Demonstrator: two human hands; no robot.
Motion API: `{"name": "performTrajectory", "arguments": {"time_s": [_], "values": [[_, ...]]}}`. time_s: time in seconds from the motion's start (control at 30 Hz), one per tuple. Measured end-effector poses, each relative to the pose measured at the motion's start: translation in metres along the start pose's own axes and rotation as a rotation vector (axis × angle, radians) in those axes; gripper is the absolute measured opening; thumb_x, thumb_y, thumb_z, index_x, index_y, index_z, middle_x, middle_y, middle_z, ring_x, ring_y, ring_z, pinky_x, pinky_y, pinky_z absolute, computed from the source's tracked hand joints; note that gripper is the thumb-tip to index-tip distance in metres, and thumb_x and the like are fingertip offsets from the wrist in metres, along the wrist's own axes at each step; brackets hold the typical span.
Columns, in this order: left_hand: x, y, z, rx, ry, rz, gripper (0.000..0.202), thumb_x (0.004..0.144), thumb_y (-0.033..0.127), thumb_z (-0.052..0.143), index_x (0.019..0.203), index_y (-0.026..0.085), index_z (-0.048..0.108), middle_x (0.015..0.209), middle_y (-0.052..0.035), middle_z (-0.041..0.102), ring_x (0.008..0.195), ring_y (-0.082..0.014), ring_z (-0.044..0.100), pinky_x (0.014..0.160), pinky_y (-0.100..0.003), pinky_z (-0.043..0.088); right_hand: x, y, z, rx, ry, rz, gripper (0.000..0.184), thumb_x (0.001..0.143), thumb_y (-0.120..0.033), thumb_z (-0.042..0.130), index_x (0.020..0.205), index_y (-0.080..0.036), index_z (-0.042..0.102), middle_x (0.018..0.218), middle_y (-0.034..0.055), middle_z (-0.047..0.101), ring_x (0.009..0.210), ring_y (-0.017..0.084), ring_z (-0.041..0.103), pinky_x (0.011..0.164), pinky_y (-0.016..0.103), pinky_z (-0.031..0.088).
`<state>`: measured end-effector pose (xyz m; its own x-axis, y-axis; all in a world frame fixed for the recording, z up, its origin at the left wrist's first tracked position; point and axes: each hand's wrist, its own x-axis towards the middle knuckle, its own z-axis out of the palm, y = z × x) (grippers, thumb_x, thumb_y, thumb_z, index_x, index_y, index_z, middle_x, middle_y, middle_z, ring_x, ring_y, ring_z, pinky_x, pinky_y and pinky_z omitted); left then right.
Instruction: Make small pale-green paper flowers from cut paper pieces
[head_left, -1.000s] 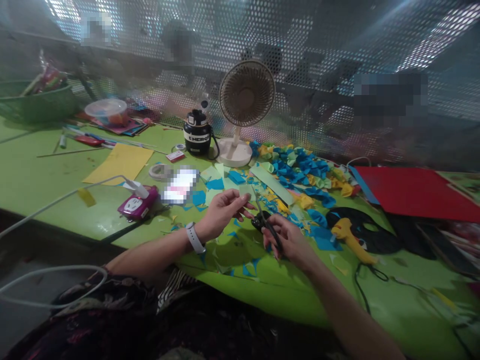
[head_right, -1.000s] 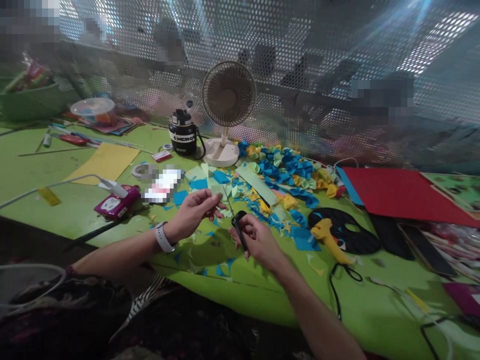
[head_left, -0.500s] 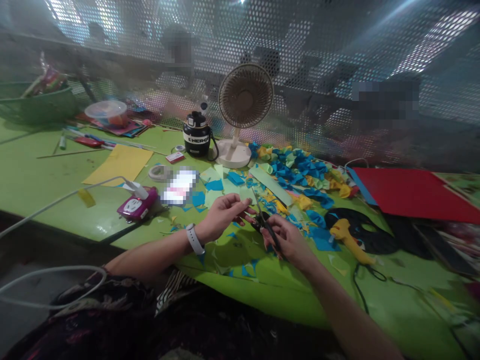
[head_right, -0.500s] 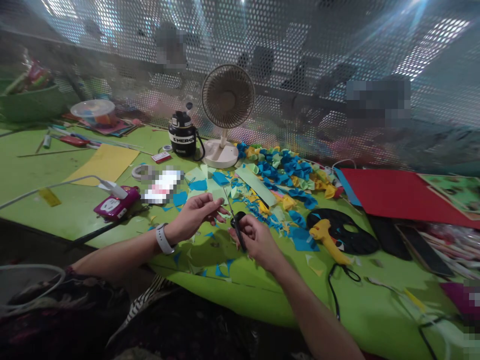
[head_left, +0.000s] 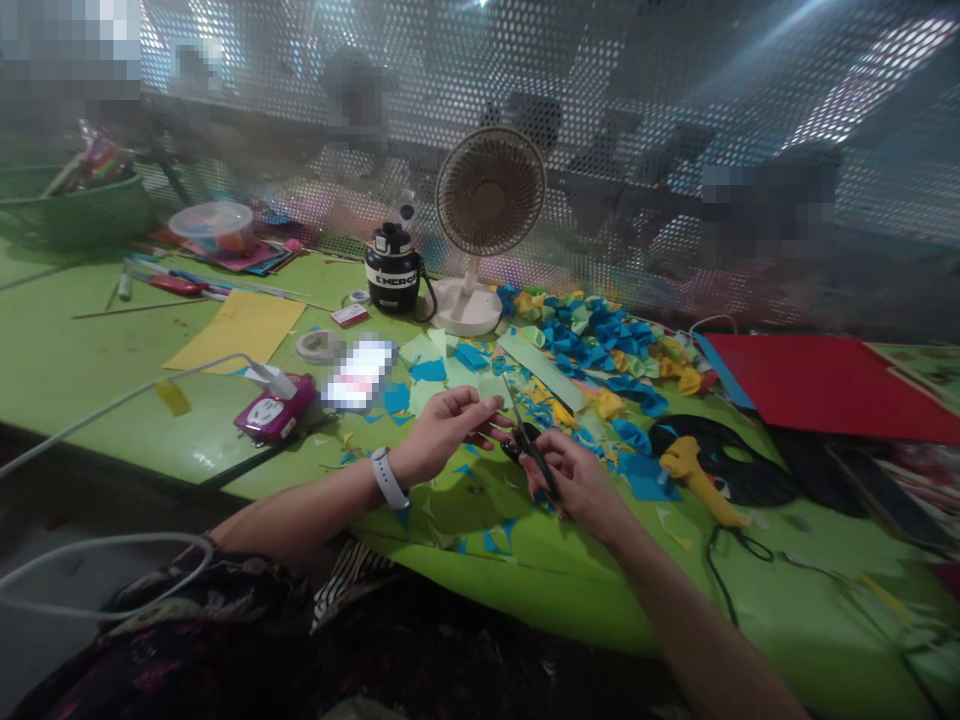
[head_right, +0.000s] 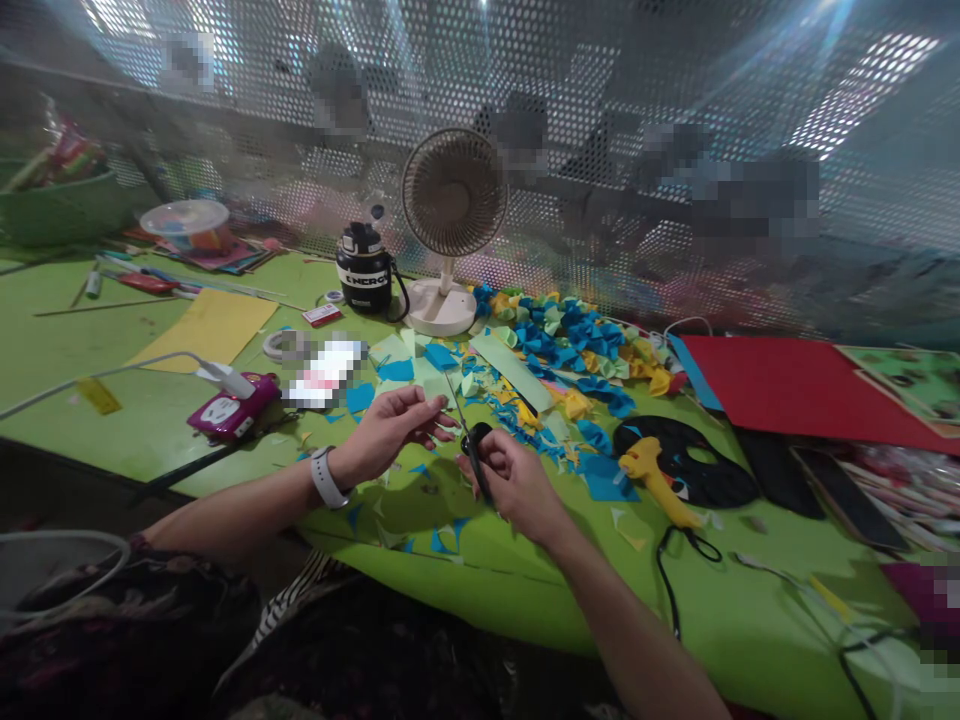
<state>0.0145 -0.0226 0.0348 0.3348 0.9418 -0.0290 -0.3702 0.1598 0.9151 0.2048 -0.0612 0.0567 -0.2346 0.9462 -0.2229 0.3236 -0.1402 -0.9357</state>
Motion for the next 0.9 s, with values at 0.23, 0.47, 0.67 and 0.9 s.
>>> {"name": "performTrajectory", "arguments": {"time_s": [0.23, 0.47, 0.67, 0.9], "values": [[-0.0003, 0.0014, -0.0002, -0.012, 0.016, -0.012, 0.044, 0.075, 0.051, 0.079, 0.075, 0.016, 0.053, 0.081, -0.0085, 0.076, 0.066, -0.0140, 0.072, 0.057, -0.022, 0.053, -0.0011, -0.0033, 0.0010, -0.003, 0.014, 0.011, 0.052, 0.064, -0.065, 0.076, 0.073, -0.023, 0.046, 0.052, -0.0047, 0.059, 0.035, 0.007, 0.038, 0.033, 0.020, 0.028], [0.0020, -0.0001, -0.0033, -0.006, 0.047, 0.014, 0.043, 0.077, 0.052, 0.077, 0.081, 0.015, 0.056, 0.081, -0.0083, 0.076, 0.065, -0.0145, 0.073, 0.055, -0.021, 0.053, -0.0019, -0.0008, -0.0002, 0.008, 0.009, 0.031, 0.052, 0.064, -0.064, 0.076, 0.073, -0.022, 0.047, 0.052, -0.0041, 0.061, 0.031, 0.006, 0.035, 0.030, 0.020, 0.026], [0.0038, -0.0014, -0.0034, 0.059, 0.010, 0.025, 0.047, 0.076, 0.057, 0.075, 0.079, 0.016, 0.054, 0.077, -0.0077, 0.075, 0.063, -0.0135, 0.072, 0.053, -0.020, 0.051, -0.0012, -0.0013, -0.0002, 0.031, 0.002, 0.021, 0.052, 0.063, -0.063, 0.078, 0.075, -0.022, 0.047, 0.053, -0.0042, 0.061, 0.033, 0.006, 0.038, 0.032, 0.020, 0.028], [0.0025, 0.0012, -0.0025, 0.055, 0.020, 0.015, 0.047, 0.074, 0.057, 0.076, 0.079, 0.016, 0.056, 0.081, -0.0095, 0.076, 0.066, -0.0155, 0.073, 0.055, -0.021, 0.053, -0.0002, 0.0023, -0.0010, 0.022, 0.015, 0.015, 0.052, 0.064, -0.063, 0.077, 0.073, -0.022, 0.047, 0.051, -0.0048, 0.060, 0.032, 0.006, 0.035, 0.031, 0.020, 0.026]]}}
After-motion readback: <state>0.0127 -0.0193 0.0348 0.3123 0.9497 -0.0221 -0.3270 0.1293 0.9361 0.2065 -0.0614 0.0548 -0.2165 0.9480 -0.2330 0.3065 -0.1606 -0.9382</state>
